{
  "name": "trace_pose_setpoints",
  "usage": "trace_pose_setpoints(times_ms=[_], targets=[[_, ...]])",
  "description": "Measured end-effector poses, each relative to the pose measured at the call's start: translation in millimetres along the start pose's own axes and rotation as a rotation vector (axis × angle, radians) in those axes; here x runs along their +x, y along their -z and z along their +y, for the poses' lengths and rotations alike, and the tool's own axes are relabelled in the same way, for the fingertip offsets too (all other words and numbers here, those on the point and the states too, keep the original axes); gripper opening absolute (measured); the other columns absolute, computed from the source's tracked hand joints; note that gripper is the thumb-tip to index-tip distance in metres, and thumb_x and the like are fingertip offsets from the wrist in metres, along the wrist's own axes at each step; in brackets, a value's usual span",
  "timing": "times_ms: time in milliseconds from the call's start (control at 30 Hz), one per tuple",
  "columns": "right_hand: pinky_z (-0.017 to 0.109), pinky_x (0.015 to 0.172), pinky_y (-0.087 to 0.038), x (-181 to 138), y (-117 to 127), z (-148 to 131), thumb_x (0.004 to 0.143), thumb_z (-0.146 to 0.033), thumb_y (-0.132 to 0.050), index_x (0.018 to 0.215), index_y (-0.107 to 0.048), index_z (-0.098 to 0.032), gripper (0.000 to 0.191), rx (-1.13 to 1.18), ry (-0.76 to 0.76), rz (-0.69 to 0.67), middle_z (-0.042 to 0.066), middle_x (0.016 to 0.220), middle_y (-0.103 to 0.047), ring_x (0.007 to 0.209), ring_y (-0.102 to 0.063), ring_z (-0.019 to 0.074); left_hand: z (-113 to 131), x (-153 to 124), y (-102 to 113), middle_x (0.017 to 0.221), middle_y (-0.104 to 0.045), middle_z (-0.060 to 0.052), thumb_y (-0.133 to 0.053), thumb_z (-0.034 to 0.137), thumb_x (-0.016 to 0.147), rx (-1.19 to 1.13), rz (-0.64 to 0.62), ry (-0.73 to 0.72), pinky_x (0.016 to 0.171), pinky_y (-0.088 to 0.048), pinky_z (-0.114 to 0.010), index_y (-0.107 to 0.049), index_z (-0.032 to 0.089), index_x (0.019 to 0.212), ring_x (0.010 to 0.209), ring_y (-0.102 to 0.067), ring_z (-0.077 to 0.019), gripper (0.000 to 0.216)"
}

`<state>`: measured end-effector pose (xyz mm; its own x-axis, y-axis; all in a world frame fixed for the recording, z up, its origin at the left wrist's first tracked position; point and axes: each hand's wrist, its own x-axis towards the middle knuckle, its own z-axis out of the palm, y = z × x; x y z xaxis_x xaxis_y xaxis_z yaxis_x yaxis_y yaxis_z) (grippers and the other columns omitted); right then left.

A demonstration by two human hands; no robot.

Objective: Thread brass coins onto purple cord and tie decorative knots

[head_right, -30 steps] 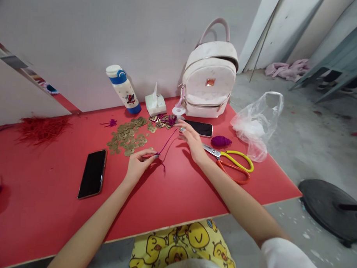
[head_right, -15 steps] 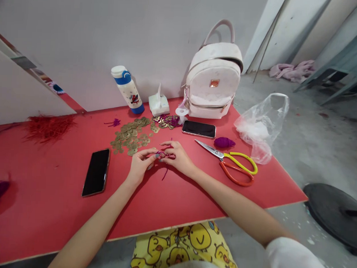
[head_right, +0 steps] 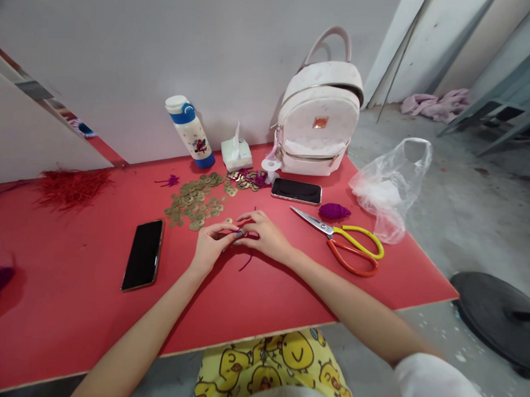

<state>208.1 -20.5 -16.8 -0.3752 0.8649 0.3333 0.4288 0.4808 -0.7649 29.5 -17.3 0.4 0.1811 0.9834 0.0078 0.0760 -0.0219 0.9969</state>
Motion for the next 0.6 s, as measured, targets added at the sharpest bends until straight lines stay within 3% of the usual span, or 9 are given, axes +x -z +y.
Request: trace_pose_setpoints(times_ms=[200,300,600], targets=[[0.042,0.096,-0.043,2,13,-3,0.093,-0.031,-0.057,0.077,-0.071,-0.02,0.023,0.107,-0.018,0.048,0.009,0.112,-0.062,0.109,-0.055,0.0234,0,2,3,0.073,-0.074,-0.004,-0.075,0.028,0.068,0.059,0.002,0.009,0.06,-0.056,-0.026,-0.076,0.018,0.078,0.061,-0.069,-0.0173,0.014],[0.039,0.093,-0.045,4,17,-6,0.094,-0.037,-0.054,0.074,-0.068,-0.019,0.03,0.239,-0.068,0.088,0.008,0.105,-0.061,0.1,-0.059,0.0205,-1,1,3,0.078,-0.074,-0.005,-0.075,0.027,0.069,0.046,-0.02,0.035,0.063,-0.056,-0.026,-0.075,0.017,0.082,0.064,-0.07,-0.0174,0.016],[0.038,0.089,-0.049,6,22,-8,0.087,-0.05,-0.062,0.068,-0.069,-0.019,0.037,0.572,-0.218,0.129,0.006,0.098,-0.057,0.092,-0.06,0.0186,-4,3,2,0.074,-0.067,-0.001,-0.073,0.022,0.066,0.08,-0.014,-0.004,0.071,-0.056,-0.026,-0.064,0.017,0.074,0.071,-0.065,-0.014,0.013]])
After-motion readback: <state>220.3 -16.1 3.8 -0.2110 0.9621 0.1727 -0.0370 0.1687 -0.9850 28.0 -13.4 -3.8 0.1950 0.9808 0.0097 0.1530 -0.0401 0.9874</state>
